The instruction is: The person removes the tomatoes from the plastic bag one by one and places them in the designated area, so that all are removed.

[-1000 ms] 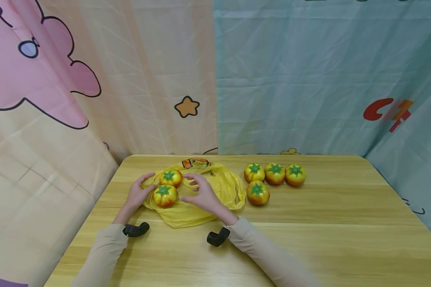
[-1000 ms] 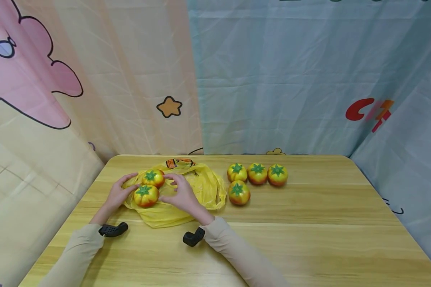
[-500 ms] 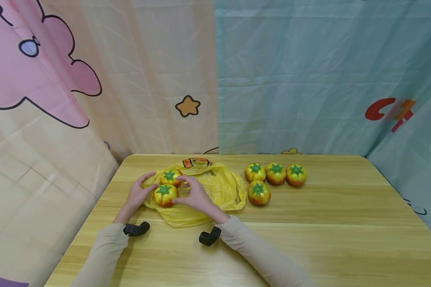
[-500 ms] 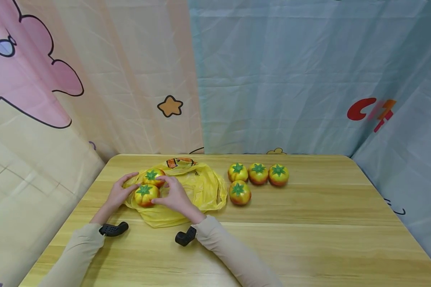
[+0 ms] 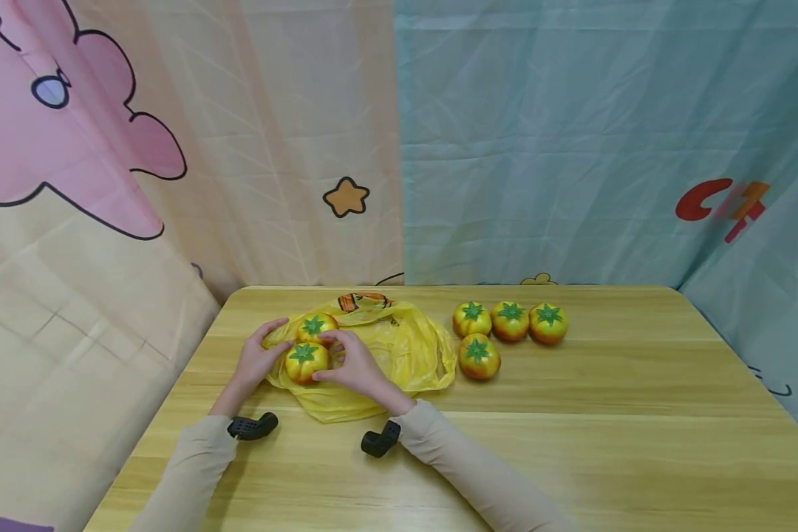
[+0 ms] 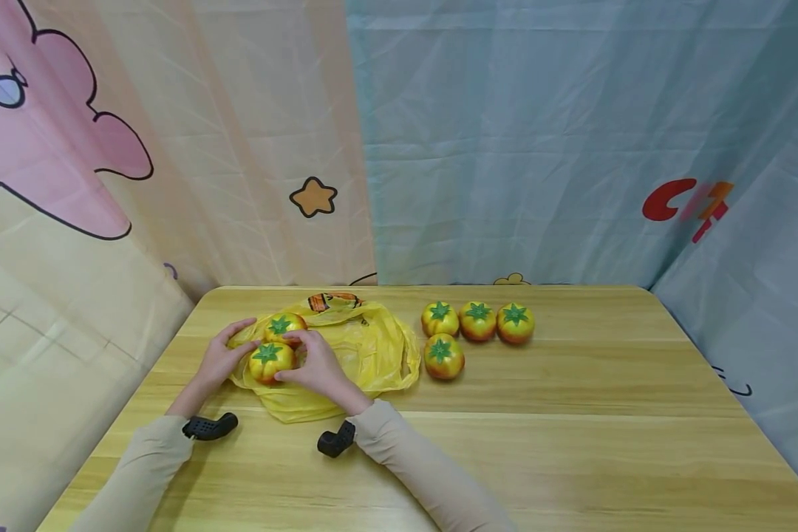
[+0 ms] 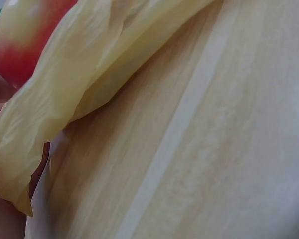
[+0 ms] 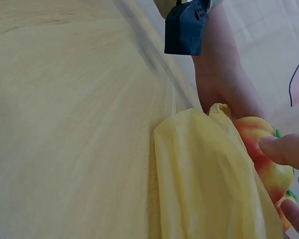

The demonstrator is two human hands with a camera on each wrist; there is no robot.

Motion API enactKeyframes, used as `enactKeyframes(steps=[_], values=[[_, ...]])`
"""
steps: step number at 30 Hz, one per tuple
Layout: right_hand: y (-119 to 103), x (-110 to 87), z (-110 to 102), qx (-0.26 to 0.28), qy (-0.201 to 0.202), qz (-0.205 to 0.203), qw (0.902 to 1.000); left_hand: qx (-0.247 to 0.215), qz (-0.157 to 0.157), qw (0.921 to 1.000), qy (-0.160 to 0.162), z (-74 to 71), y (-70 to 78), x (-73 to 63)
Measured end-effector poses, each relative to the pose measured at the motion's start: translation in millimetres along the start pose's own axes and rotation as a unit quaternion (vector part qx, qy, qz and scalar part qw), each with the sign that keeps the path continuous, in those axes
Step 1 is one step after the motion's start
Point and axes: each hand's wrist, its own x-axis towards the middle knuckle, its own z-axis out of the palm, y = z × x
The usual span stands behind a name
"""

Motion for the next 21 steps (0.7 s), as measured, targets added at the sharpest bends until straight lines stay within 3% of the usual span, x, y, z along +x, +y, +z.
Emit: enactKeyframes(steps=[2, 5, 9, 12, 21], values=[[0.5, 0.5, 1.1, 0.003, 0.004, 0.0, 1.0, 0.001, 0.001, 1.0, -0.004, 0.3, 1.3, 0.4], [1.7, 1.2, 2.5, 0.004, 0.005, 0.0, 1.0, -0.007, -0.006, 0.9999, -0.012, 0.0, 15.8, -4.8], [3.6, 2.0, 4.7, 0.004, 0.004, 0.004, 1.0, -0.01, -0.007, 0.9999, -0.011, 0.1, 15.1, -4.6], [3.6, 2.0, 5.5, 0.008, 0.002, 0.007, 0.9999, -0.005, -0.001, 1.0, -0.007, 0.3, 2.3, 0.8], [4.8, 0.9, 7.7, 0.023, -0.009, 0.012, 0.9996, -0.002, -0.005, 1.0, -0.007, 0.6, 1.8, 1.7]])
